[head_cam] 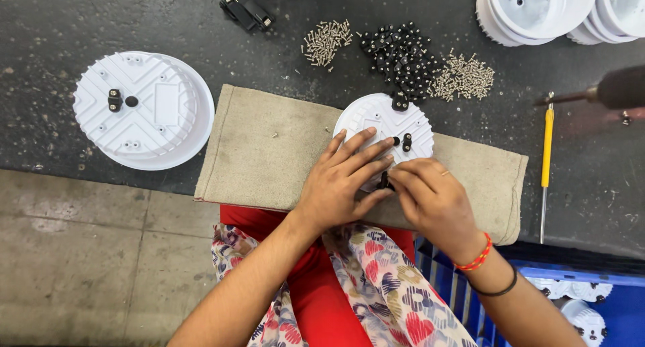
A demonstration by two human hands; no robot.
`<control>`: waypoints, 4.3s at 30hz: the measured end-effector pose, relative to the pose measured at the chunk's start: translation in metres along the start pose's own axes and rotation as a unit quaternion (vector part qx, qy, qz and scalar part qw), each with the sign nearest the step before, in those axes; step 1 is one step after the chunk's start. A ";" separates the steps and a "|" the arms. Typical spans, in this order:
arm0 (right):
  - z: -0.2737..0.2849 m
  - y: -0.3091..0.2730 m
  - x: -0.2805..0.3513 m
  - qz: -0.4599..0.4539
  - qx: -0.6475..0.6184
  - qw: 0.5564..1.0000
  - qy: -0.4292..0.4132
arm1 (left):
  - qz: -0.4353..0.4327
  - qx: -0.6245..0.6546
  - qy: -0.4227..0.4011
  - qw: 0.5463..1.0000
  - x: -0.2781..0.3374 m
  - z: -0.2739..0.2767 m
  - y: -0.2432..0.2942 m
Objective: The person places small black plastic components onto white circular plastic bases and uses a green cordless screwdriver to fasten them with screws. They repeat this process for multiple units, moving finished items aside.
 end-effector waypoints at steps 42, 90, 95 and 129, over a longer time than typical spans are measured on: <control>0.111 0.027 0.022 -0.082 -0.308 0.831 0.456 | -0.020 -0.041 0.036 0.998 0.002 -0.002 0.003; 0.077 0.012 0.000 -0.031 -0.247 0.841 0.480 | -0.025 -0.035 0.031 0.999 0.003 -0.003 0.000; 0.077 0.009 0.002 -0.009 -0.246 0.833 0.496 | -0.024 -0.034 0.029 0.999 0.003 -0.003 -0.001; 0.045 0.032 0.020 -0.032 -0.402 0.785 0.470 | -0.020 -0.029 0.027 0.999 0.003 -0.006 -0.003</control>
Point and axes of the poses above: each hand's wrist, its own x-axis away from the middle knuckle, its own z-axis out of the back of the hand, y = z × x, the point moved 6 cm from there along -x, towards the middle knuckle, and after that the axes turned 9 degrees about z, right-handed, at the moved point
